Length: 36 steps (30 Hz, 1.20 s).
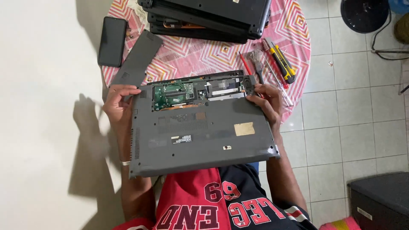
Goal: Connecting internal ribbon cables and assembling the chassis of a laptop during a repair process.
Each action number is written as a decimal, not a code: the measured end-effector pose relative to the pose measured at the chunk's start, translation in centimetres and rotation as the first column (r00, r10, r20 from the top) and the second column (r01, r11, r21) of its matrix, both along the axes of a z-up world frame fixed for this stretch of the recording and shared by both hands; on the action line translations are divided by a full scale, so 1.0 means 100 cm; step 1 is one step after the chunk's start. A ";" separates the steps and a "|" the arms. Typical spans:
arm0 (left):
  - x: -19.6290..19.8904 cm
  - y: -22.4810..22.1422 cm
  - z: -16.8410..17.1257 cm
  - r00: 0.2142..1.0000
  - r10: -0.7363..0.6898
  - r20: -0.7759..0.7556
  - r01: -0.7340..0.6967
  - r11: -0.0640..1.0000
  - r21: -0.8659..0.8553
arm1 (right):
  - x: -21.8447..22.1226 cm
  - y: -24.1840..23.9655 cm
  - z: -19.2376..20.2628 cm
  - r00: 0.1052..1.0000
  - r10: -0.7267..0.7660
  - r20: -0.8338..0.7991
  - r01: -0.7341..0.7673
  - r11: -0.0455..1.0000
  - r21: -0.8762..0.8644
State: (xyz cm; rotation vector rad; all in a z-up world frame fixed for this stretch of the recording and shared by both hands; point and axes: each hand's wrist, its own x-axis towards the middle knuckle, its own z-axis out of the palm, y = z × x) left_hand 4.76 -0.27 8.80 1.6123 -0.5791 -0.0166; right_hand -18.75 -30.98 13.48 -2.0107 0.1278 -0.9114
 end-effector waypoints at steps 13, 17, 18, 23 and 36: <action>-0.015 -0.016 -0.015 0.996 0.017 0.091 -0.016 1.000 -0.009 | -0.013 -0.011 -0.037 0.973 0.031 -0.228 -0.045 0.997 -0.057; -0.020 -0.022 -0.025 0.988 0.020 0.151 -0.031 0.997 0.073 | -0.012 -0.012 -0.050 0.957 -0.007 -0.290 -0.028 0.993 -0.118; -0.021 -0.022 -0.028 0.985 0.021 0.170 -0.041 0.993 0.112 | -0.012 -0.013 -0.055 0.955 -0.005 -0.295 -0.033 0.992 -0.124; -0.024 -0.025 -0.040 0.972 0.040 0.233 -0.080 0.983 0.165 | -0.008 -0.016 -0.053 0.941 -0.031 -0.338 -0.017 0.990 -0.138; -0.017 -0.021 -0.051 0.958 0.098 0.271 -0.143 0.978 0.151 | -0.002 -0.015 -0.062 0.903 -0.069 -0.423 -0.020 0.979 -0.203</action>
